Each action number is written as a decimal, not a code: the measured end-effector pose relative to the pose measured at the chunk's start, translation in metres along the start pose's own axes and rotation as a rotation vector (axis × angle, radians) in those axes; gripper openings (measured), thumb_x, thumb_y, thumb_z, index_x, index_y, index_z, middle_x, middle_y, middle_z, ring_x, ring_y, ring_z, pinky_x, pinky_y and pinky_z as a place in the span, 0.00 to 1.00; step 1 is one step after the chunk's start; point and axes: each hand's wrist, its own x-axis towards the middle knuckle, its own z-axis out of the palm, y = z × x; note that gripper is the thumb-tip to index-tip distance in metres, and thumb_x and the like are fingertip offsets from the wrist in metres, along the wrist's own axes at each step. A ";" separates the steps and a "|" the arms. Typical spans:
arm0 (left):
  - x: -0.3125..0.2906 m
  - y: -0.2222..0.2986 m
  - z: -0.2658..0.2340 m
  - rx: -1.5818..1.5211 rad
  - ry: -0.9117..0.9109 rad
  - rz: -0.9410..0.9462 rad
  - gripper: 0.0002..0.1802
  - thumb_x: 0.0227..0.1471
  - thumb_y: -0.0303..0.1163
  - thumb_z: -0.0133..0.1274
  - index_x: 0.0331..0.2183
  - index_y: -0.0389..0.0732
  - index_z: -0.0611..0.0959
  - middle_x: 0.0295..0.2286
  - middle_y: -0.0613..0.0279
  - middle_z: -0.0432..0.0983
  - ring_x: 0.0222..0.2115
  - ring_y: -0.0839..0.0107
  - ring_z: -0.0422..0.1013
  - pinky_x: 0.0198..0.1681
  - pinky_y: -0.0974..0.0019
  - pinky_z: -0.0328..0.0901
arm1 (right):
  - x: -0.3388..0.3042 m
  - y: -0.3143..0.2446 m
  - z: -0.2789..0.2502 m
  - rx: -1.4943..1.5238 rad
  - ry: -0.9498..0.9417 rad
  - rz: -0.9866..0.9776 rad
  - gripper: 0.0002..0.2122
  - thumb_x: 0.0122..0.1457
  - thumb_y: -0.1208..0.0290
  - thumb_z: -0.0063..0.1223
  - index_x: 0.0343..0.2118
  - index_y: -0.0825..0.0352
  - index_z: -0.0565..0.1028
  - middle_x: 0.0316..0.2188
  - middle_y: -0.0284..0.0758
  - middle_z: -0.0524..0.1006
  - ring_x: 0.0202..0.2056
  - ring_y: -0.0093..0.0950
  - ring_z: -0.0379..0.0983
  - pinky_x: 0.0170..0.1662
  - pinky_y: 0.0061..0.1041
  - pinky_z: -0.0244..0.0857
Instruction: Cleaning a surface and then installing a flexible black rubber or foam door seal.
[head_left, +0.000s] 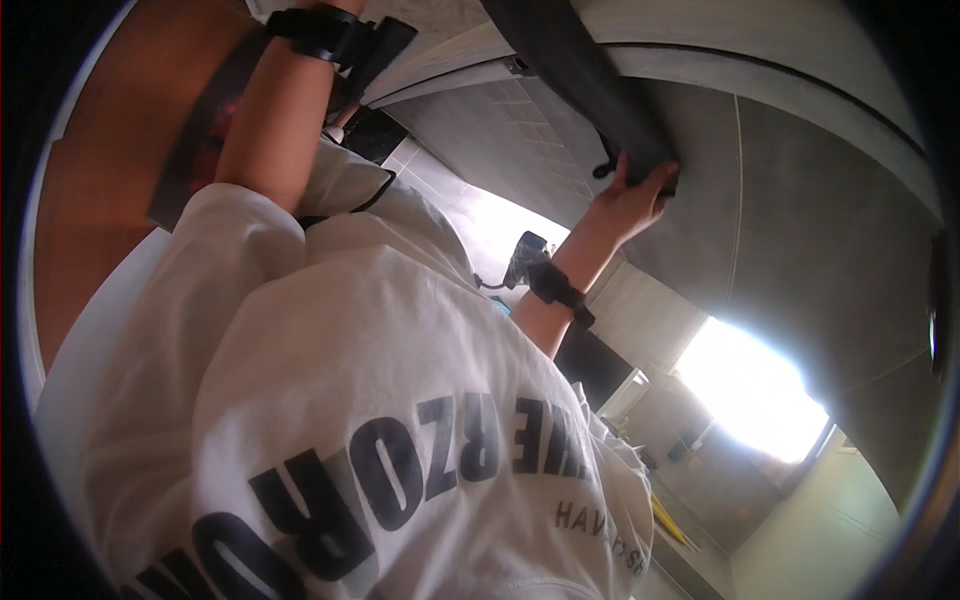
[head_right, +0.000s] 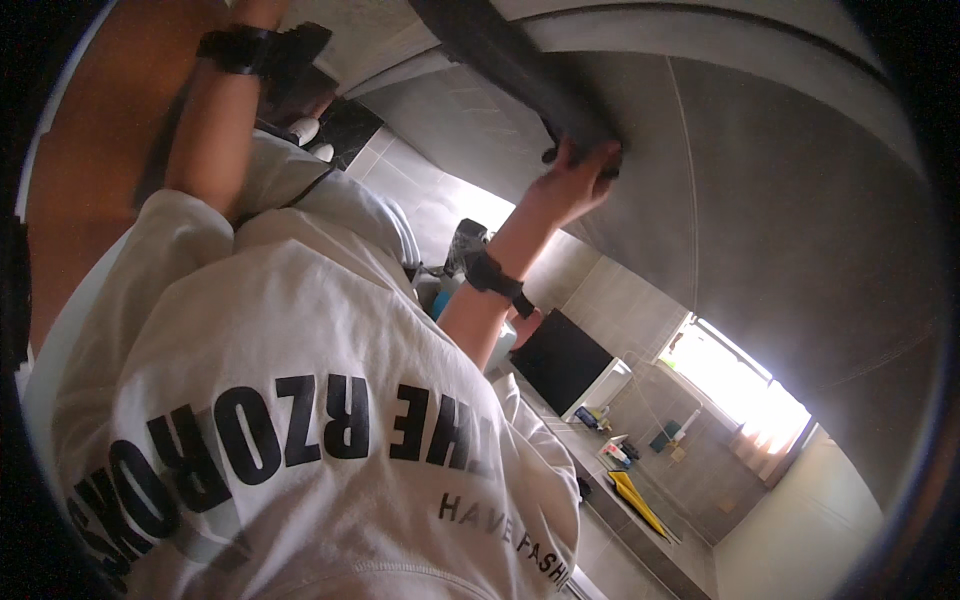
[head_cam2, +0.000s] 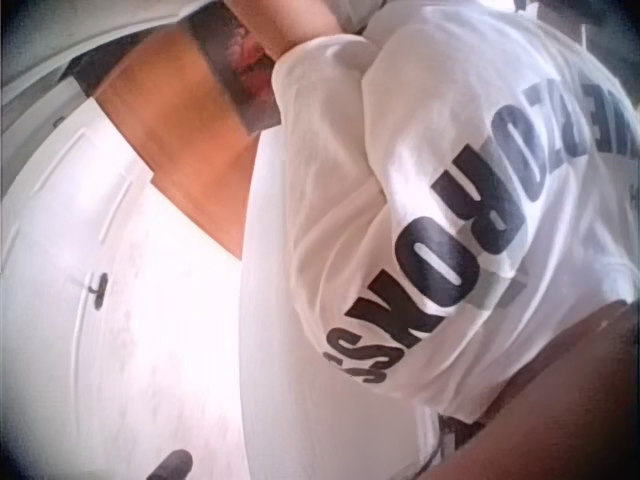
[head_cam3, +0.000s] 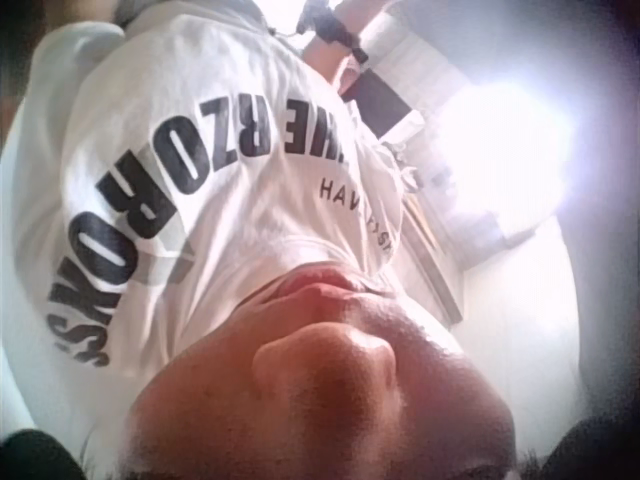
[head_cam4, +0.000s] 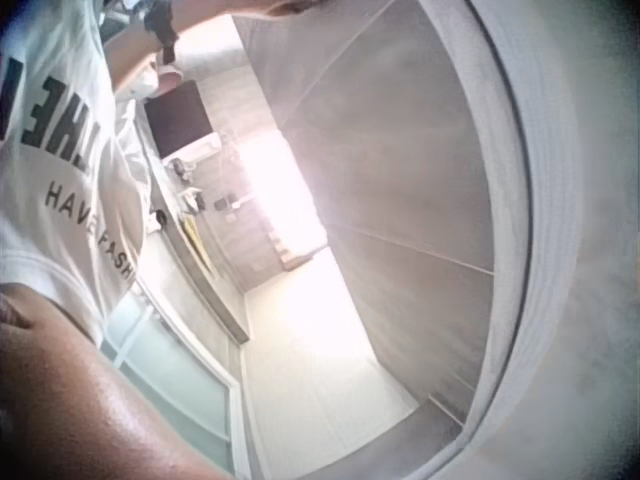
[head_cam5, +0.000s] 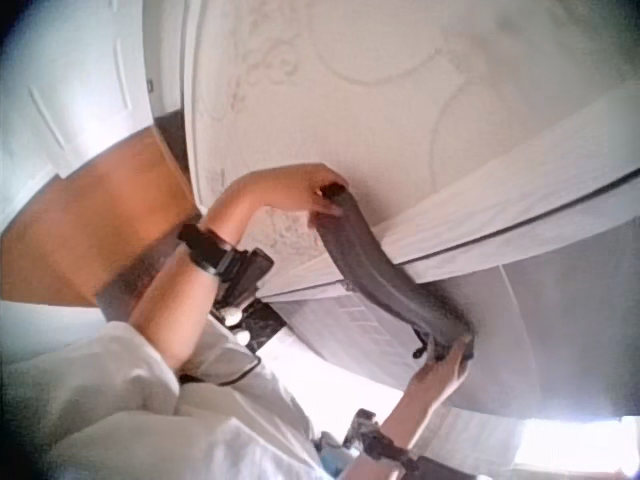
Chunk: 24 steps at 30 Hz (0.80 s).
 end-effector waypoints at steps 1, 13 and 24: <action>-0.007 -0.001 -0.006 0.110 0.128 0.012 0.14 0.45 0.31 0.52 0.32 0.30 0.74 0.20 0.56 0.73 0.19 0.70 0.70 0.26 0.68 0.64 | -0.005 0.003 0.007 0.019 -0.069 0.011 0.22 0.54 0.63 0.49 0.47 0.73 0.62 0.47 0.44 0.63 0.46 0.34 0.62 0.41 0.26 0.71; -0.003 -0.009 -0.017 0.186 0.157 -0.122 0.10 0.44 0.29 0.52 0.28 0.31 0.73 0.20 0.55 0.72 0.21 0.68 0.68 0.26 0.66 0.62 | -0.013 0.022 0.012 0.108 -0.126 0.117 0.22 0.53 0.65 0.51 0.46 0.73 0.62 0.43 0.42 0.66 0.44 0.32 0.63 0.41 0.33 0.69; 0.007 0.019 0.005 0.158 0.064 -0.022 0.11 0.41 0.29 0.53 0.29 0.31 0.75 0.21 0.53 0.72 0.23 0.69 0.67 0.29 0.65 0.61 | -0.004 0.023 -0.011 0.161 -0.003 0.169 0.22 0.55 0.62 0.48 0.47 0.72 0.62 0.47 0.42 0.62 0.46 0.32 0.61 0.43 0.29 0.68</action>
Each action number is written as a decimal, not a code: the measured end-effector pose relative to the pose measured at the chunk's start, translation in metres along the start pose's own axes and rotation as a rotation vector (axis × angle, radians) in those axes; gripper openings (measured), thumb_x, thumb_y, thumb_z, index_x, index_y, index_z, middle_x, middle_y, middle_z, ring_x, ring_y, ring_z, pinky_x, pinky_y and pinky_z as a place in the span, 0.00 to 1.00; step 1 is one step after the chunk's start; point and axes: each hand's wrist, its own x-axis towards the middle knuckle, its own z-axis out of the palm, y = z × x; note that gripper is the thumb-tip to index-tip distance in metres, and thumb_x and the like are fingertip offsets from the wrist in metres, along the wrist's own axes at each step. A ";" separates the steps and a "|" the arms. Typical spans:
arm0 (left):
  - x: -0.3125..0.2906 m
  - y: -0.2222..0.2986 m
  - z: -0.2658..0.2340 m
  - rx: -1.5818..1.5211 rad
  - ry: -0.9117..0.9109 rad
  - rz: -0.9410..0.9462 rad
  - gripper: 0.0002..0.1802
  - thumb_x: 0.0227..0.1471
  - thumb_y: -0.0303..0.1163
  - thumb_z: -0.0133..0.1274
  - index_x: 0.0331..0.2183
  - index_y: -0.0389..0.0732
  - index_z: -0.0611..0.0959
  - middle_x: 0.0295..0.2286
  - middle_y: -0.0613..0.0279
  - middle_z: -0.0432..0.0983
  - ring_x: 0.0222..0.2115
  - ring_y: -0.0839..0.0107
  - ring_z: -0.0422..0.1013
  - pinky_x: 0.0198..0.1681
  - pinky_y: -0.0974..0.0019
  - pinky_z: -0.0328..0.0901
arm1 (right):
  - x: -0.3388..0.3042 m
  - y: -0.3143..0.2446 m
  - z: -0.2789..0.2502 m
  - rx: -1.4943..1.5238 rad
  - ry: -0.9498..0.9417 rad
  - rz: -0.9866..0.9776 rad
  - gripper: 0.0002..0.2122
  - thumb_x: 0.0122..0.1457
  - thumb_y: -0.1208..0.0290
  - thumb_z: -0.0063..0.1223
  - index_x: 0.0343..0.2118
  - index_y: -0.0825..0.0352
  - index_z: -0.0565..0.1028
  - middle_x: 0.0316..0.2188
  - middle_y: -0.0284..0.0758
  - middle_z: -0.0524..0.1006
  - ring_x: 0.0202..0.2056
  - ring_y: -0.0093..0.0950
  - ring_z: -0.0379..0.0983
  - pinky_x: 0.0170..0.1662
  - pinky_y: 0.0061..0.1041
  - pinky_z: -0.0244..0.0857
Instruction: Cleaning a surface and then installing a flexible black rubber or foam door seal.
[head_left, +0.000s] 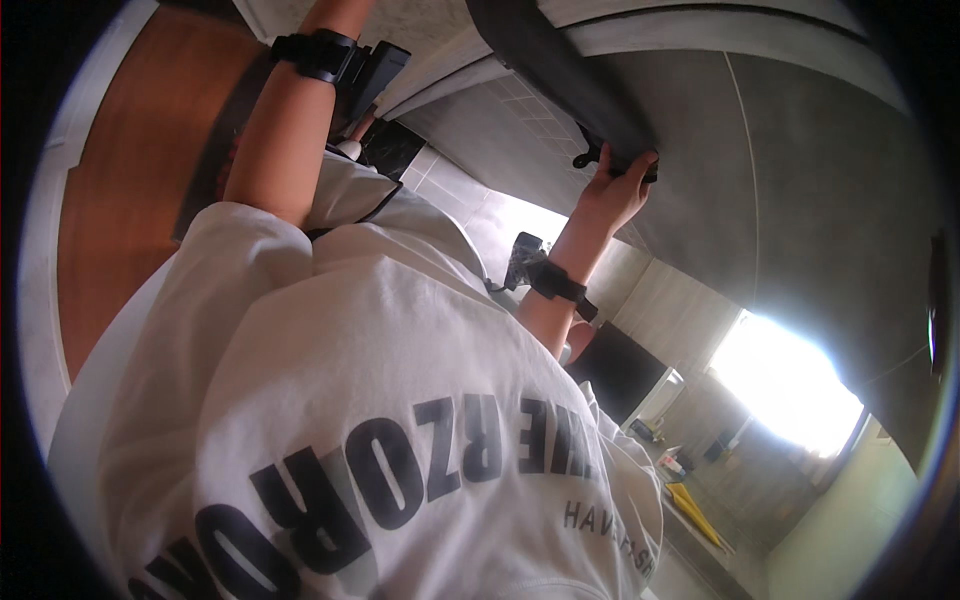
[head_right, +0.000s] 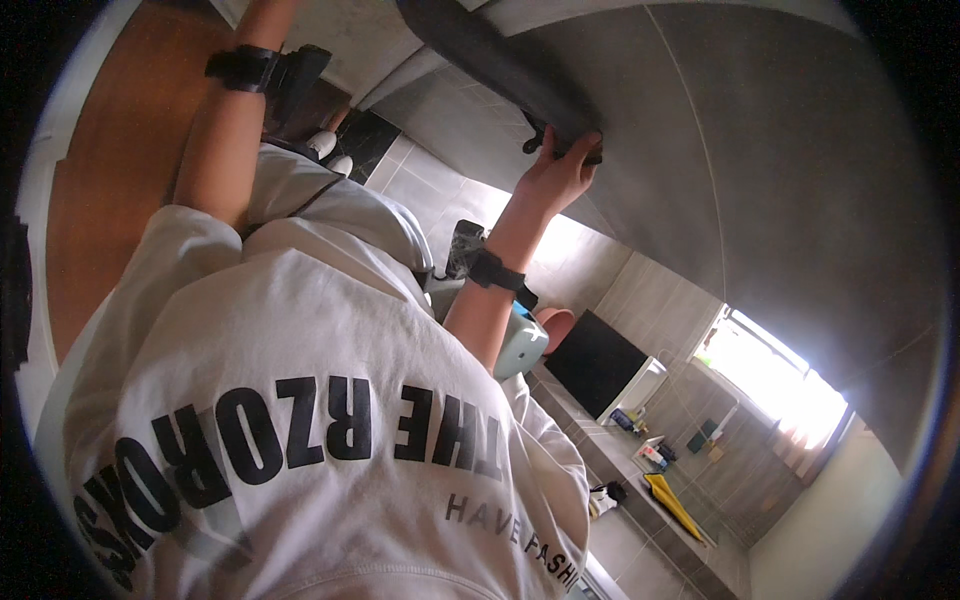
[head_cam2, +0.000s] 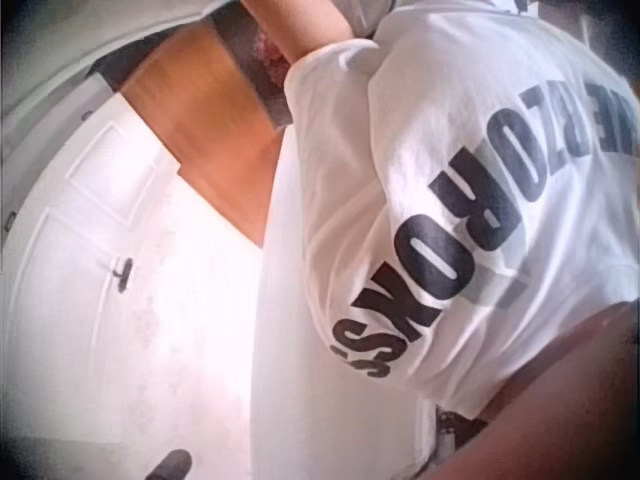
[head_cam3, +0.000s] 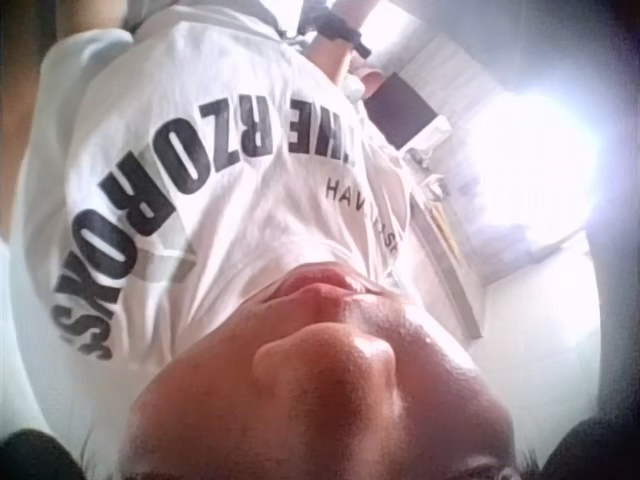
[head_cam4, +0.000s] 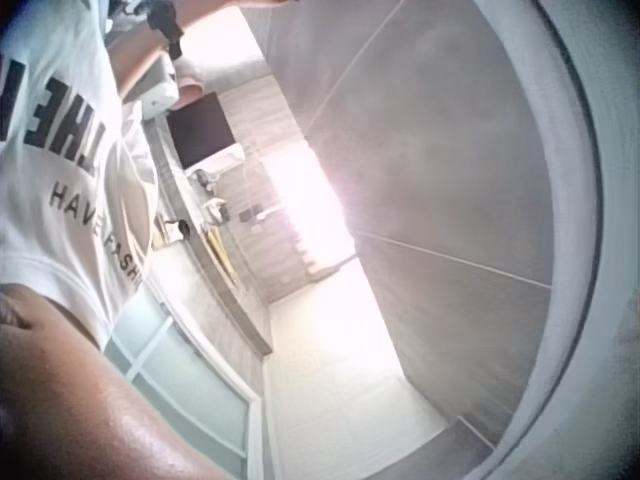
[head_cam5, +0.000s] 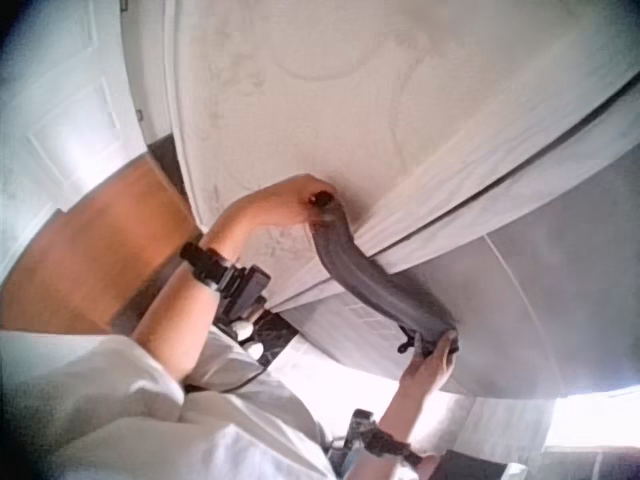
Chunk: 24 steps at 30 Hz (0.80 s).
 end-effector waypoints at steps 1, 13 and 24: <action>-0.003 -0.004 -0.001 -0.016 0.118 0.048 0.11 0.41 0.29 0.53 0.28 0.31 0.75 0.20 0.53 0.72 0.23 0.69 0.67 0.28 0.66 0.61 | -0.002 -0.002 0.004 0.001 -0.013 0.007 0.22 0.55 0.62 0.48 0.47 0.72 0.62 0.47 0.42 0.62 0.46 0.32 0.61 0.43 0.29 0.68; -0.003 -0.036 -0.013 0.203 0.093 0.063 0.14 0.40 0.32 0.55 0.31 0.33 0.75 0.19 0.56 0.71 0.22 0.69 0.67 0.27 0.66 0.63 | -0.002 0.002 0.014 -0.026 -0.006 0.040 0.24 0.53 0.61 0.51 0.47 0.74 0.63 0.47 0.42 0.62 0.46 0.32 0.60 0.43 0.30 0.67; 0.020 0.003 -0.004 -0.057 -0.340 0.013 0.06 0.41 0.26 0.50 0.25 0.34 0.75 0.18 0.59 0.69 0.22 0.71 0.66 0.25 0.68 0.61 | 0.005 0.008 -0.033 0.009 0.152 0.102 0.18 0.53 0.63 0.51 0.42 0.70 0.67 0.44 0.38 0.66 0.44 0.28 0.63 0.39 0.29 0.69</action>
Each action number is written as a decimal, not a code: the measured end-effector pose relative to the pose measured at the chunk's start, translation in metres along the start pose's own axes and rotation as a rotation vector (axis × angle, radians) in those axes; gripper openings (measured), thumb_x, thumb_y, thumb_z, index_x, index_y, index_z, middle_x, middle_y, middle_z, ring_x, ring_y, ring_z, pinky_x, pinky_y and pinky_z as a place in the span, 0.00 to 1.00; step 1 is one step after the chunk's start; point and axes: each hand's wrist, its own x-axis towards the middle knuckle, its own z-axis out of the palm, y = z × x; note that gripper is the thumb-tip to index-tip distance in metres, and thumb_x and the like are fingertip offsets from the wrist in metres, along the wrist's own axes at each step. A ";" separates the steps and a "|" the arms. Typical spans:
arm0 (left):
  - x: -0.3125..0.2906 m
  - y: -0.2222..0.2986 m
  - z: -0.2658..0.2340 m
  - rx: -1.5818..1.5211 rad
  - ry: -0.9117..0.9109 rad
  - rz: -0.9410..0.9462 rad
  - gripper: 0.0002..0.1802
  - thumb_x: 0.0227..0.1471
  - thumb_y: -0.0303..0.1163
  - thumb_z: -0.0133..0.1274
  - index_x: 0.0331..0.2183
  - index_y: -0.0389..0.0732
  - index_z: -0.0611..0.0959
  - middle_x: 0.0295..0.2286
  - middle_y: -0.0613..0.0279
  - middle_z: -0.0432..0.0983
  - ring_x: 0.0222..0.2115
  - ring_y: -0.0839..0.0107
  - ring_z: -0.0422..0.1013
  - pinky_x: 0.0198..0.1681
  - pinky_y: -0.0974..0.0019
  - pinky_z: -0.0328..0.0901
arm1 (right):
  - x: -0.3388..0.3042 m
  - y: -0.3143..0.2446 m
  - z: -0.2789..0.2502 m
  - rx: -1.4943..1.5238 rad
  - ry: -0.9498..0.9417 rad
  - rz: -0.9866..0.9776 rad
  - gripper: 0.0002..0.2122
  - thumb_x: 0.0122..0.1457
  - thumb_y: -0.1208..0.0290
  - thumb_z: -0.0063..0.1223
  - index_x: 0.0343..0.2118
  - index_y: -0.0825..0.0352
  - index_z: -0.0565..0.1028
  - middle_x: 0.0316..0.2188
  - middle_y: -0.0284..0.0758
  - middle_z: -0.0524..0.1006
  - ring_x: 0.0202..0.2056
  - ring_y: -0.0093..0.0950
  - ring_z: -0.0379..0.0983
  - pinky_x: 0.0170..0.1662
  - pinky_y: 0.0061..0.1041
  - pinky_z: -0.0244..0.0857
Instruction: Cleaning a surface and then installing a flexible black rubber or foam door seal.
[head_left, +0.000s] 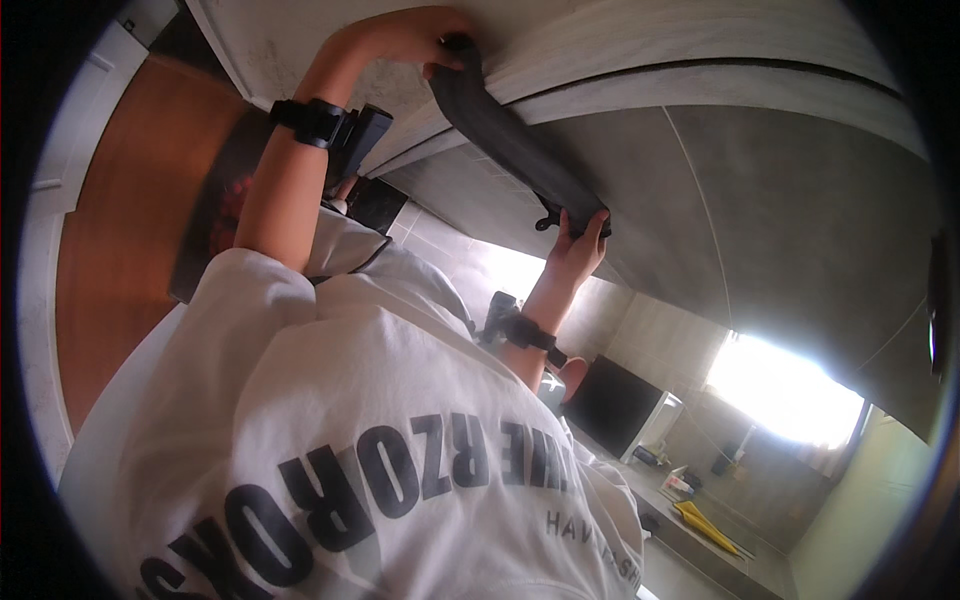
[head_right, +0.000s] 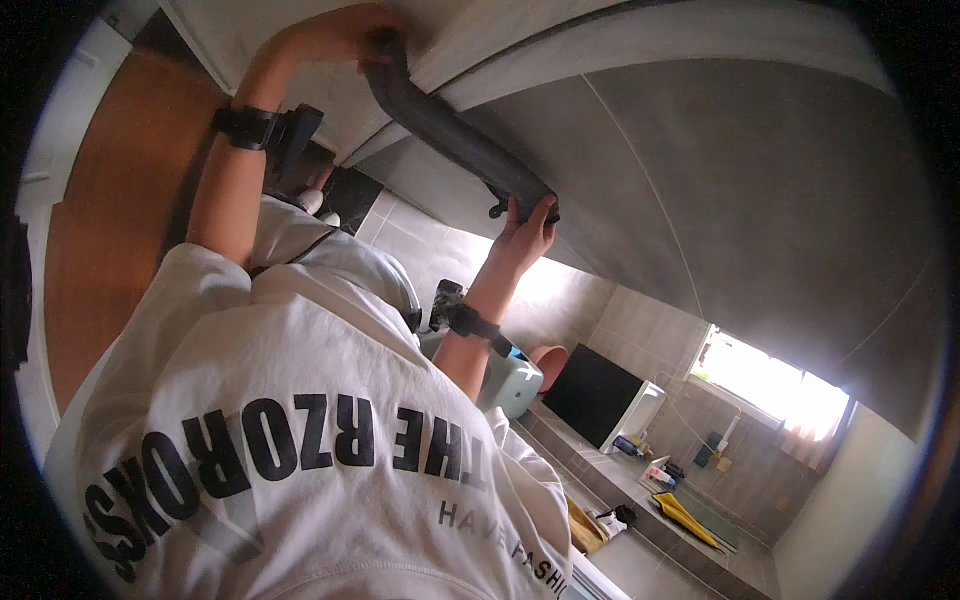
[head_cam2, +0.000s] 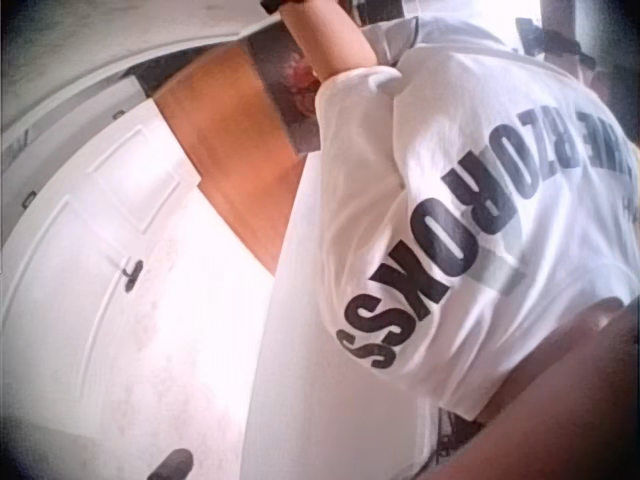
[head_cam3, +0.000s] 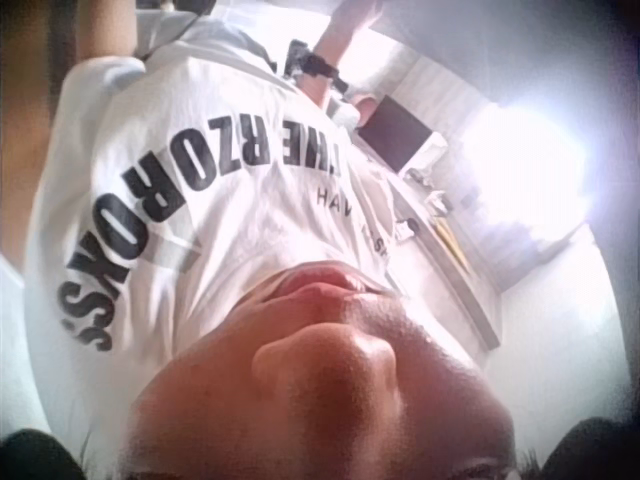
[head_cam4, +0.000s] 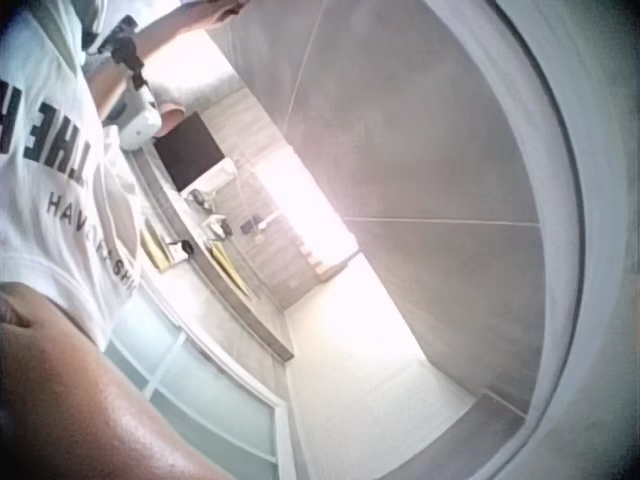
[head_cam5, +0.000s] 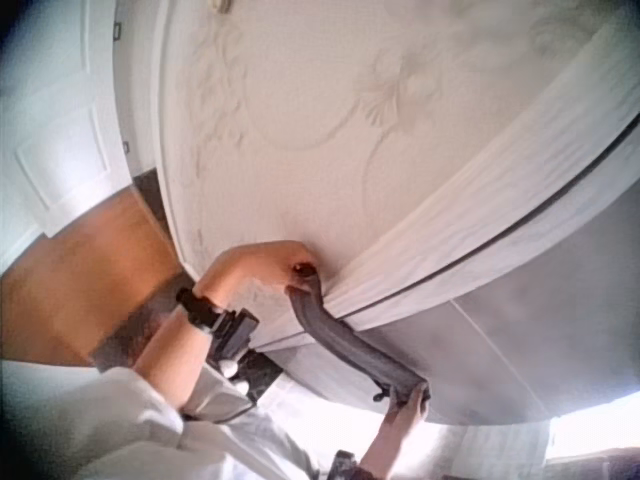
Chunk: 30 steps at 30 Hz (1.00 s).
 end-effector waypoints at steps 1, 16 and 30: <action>-0.002 0.002 -0.005 0.010 0.003 0.004 0.06 0.41 0.26 0.50 0.25 0.34 0.75 0.18 0.59 0.69 0.22 0.71 0.66 0.25 0.68 0.61 | 0.000 -0.004 0.005 -0.010 -0.059 -0.002 0.20 0.53 0.62 0.51 0.44 0.70 0.66 0.44 0.38 0.65 0.45 0.29 0.62 0.40 0.31 0.68; -0.015 0.060 -0.044 -0.366 0.856 0.151 0.15 0.39 0.13 0.45 0.33 0.34 0.76 0.25 0.63 0.73 0.23 0.76 0.68 0.28 0.74 0.63 | -0.048 -0.074 0.066 -0.037 -0.122 -0.309 0.19 0.54 0.59 0.48 0.41 0.71 0.67 0.38 0.37 0.69 0.39 0.29 0.66 0.37 0.30 0.67; 0.018 0.130 -0.020 -0.187 0.845 0.244 0.13 0.31 0.15 0.53 0.26 0.37 0.79 0.21 0.65 0.74 0.20 0.79 0.66 0.24 0.78 0.60 | -0.031 -0.114 0.034 -0.010 0.013 -0.490 0.10 0.54 0.64 0.50 0.30 0.67 0.69 0.26 0.29 0.70 0.29 0.19 0.66 0.33 0.20 0.65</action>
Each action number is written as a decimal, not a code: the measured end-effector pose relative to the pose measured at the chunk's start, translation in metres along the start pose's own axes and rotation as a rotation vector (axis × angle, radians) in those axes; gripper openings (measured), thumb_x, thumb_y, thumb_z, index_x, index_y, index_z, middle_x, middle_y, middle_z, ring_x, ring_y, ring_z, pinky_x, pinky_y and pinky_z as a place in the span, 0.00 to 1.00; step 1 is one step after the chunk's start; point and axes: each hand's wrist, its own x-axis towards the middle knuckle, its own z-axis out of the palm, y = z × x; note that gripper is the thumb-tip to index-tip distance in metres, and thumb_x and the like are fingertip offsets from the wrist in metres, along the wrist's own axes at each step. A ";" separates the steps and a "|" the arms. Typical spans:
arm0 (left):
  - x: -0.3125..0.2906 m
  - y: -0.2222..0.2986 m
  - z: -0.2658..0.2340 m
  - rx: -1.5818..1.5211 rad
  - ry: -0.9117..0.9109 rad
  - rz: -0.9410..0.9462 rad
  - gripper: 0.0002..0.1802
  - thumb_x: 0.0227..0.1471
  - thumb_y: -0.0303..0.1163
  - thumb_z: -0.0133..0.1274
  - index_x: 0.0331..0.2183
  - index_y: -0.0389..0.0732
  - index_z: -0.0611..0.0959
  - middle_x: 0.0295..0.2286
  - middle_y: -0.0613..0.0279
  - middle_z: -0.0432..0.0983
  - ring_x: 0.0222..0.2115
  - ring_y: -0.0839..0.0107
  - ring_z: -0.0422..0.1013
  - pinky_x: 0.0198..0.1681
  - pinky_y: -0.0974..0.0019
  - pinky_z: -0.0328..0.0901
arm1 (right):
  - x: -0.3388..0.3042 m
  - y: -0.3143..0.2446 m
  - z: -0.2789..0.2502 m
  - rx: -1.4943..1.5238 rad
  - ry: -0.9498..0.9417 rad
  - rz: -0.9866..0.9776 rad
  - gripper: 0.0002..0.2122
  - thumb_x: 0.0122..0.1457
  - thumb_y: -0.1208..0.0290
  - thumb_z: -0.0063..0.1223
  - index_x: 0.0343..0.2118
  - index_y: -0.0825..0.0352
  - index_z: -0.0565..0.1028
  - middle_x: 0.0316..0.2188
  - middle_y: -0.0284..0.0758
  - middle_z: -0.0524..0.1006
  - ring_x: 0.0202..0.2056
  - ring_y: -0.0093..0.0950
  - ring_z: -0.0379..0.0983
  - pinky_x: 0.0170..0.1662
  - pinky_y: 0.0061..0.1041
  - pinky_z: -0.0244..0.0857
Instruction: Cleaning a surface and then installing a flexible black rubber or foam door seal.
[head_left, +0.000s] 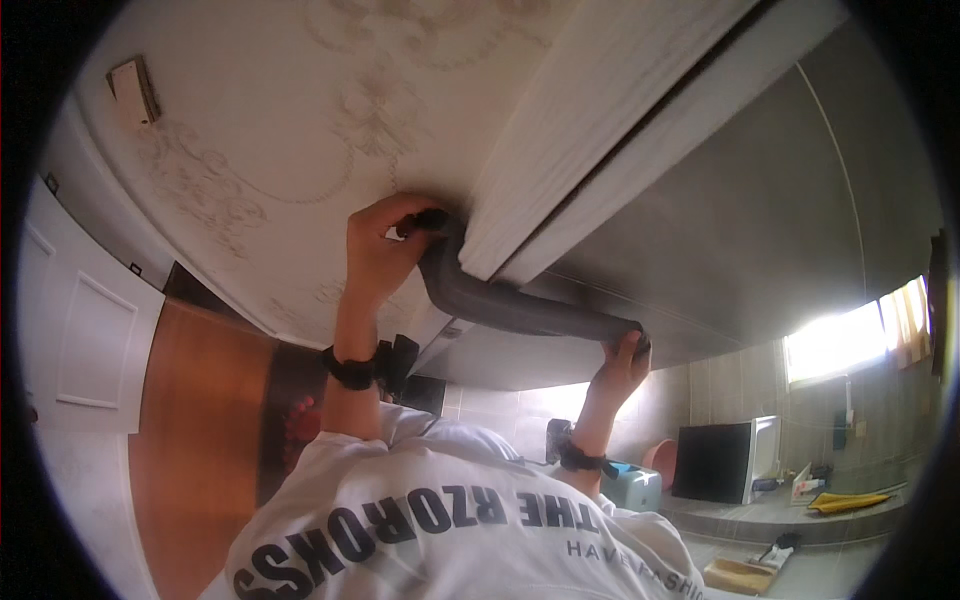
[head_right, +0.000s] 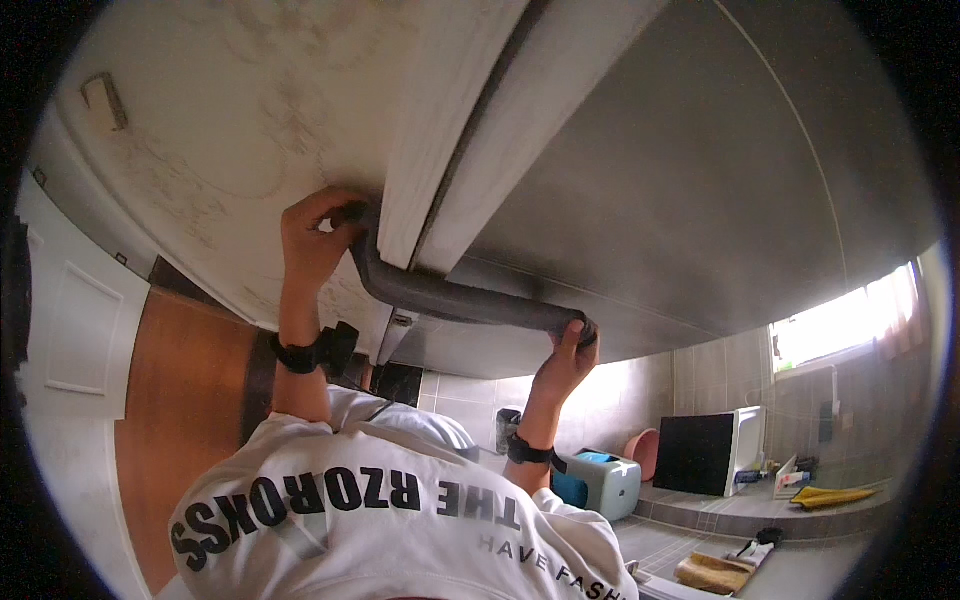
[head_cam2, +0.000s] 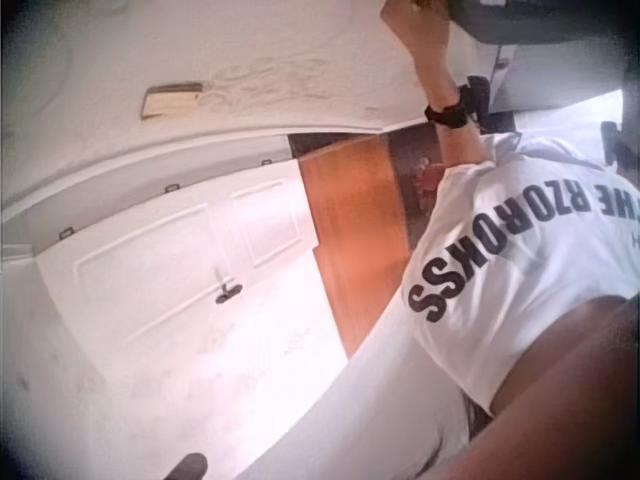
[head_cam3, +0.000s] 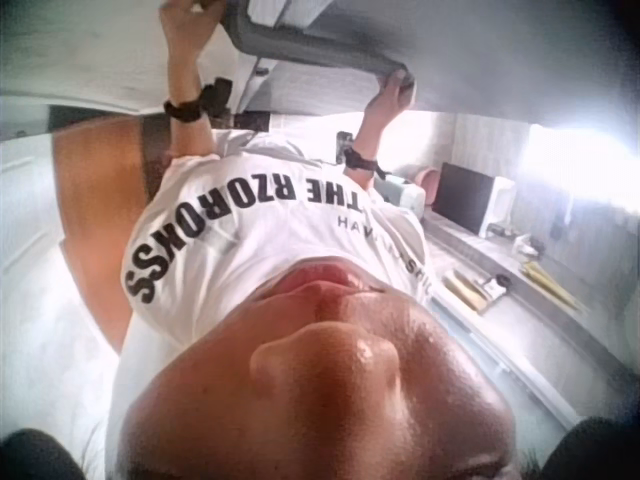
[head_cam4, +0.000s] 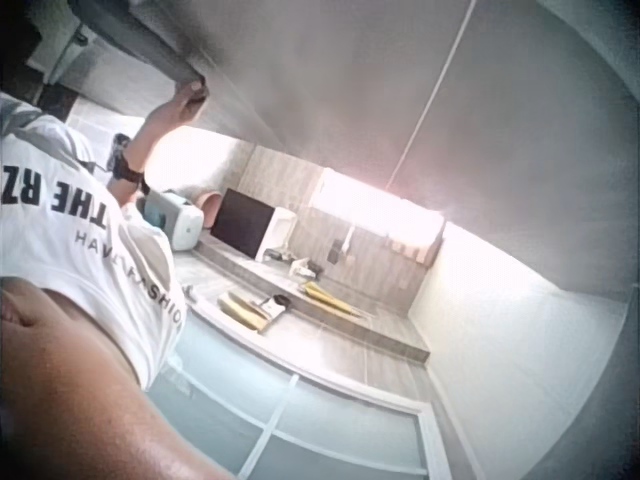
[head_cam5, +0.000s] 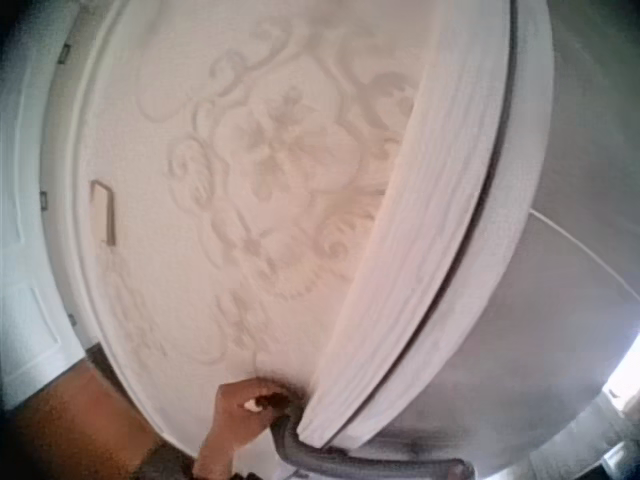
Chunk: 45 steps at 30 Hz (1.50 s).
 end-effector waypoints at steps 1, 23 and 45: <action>0.000 0.005 0.000 -0.033 0.019 0.017 0.14 0.30 0.14 0.50 0.26 0.36 0.79 0.22 0.65 0.74 0.21 0.79 0.66 0.25 0.78 0.60 | 0.001 -0.001 0.001 0.008 -0.005 0.001 0.10 0.55 0.65 0.49 0.30 0.67 0.68 0.28 0.30 0.70 0.30 0.20 0.67 0.34 0.22 0.66; 0.019 0.050 0.004 -0.124 0.244 0.254 0.16 0.28 0.12 0.45 0.26 0.34 0.78 0.23 0.63 0.74 0.22 0.79 0.65 0.24 0.78 0.58 | 0.000 -0.001 0.043 -0.374 0.107 -0.359 0.13 0.55 0.63 0.49 0.27 0.70 0.66 0.20 0.25 0.63 0.23 0.16 0.55 0.25 0.13 0.50; 0.018 0.086 0.023 -0.126 0.403 0.220 0.18 0.28 0.08 0.41 0.26 0.35 0.76 0.23 0.63 0.72 0.20 0.79 0.65 0.21 0.81 0.56 | 0.008 0.050 0.003 -0.451 0.093 -0.579 0.26 0.52 0.53 0.50 0.40 0.77 0.65 0.35 0.42 0.70 0.35 0.31 0.66 0.40 0.27 0.61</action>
